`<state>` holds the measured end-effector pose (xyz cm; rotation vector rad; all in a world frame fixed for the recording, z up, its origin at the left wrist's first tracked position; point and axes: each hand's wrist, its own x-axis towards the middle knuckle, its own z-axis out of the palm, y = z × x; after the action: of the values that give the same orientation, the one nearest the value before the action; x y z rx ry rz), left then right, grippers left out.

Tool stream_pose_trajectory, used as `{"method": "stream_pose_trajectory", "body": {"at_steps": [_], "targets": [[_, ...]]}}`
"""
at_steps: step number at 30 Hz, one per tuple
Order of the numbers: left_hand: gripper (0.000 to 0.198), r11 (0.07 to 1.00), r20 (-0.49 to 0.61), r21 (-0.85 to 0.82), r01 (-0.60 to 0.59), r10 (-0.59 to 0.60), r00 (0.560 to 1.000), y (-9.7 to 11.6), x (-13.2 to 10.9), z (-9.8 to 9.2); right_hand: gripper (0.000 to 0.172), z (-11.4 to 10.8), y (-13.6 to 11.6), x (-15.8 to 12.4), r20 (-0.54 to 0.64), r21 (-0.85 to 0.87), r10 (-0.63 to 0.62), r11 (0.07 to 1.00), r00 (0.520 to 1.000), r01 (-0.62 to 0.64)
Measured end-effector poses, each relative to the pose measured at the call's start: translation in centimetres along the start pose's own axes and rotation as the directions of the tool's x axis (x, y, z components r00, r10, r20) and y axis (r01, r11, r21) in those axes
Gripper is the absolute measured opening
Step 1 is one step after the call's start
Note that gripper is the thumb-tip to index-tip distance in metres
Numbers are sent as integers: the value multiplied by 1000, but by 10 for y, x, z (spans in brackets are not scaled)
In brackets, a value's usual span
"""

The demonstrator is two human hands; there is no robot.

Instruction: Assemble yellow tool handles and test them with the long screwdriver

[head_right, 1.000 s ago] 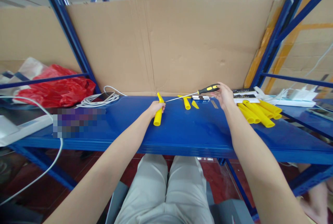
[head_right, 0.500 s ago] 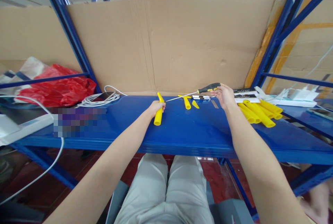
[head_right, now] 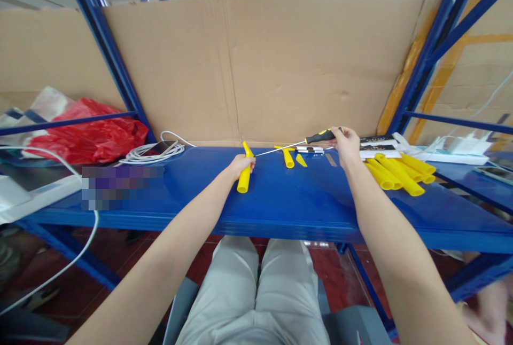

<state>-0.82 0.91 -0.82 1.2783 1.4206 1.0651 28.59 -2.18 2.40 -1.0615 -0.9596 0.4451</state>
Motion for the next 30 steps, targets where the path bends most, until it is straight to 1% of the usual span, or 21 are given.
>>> {"method": "stream_pose_trajectory", "body": {"at_steps": [3, 6, 8, 11, 15, 18, 21, 24, 27, 30], "targets": [[20, 1000, 5, 7, -4, 4, 1000, 0, 1, 0, 21, -1, -1, 0, 40, 17, 23, 1000, 999, -24], [17, 1000, 11, 13, -7, 7, 1000, -1, 1, -1, 19, -2, -4, -3, 65, 75, 19, 997, 998, -24], [16, 1000, 11, 15, -6, 6, 1000, -1, 1, -1, 18, -3, -7, -5, 73, 100, 39, 994, 997, -46], [17, 1000, 8, 16, -3, 3, 1000, 0, 1, -1, 19, -5, -10, -6, 94, 68, 97, 992, 991, -104], [20, 1000, 11, 16, -1, 1, 1000, 0, 0, -1, 33, -6, -10, -9, 143, 4, 145, 989, 979, -147], [19, 1000, 10, 18, -3, 3, 1000, 1, -1, -1, 44, -6, -9, -12, 112, -24, 121, 993, 986, -119], [19, 1000, 15, 20, -11, 10, 1000, 1, -2, 0, 49, -5, -8, -14, 85, -39, 82, 996, 993, -79], [20, 1000, 20, 24, -8, 8, 1000, 1, -2, 0, 44, -3, -10, -15, 58, -19, 103, 995, 993, -102], [18, 1000, 21, 29, -6, 5, 1000, 1, -1, 0, 31, -2, -13, -13, 49, 57, 161, 985, 986, -164], [17, 1000, 24, 28, -13, 12, 1000, 0, -1, 0, 19, -1, -15, -12, 77, 145, 204, 966, 976, -213]]}}
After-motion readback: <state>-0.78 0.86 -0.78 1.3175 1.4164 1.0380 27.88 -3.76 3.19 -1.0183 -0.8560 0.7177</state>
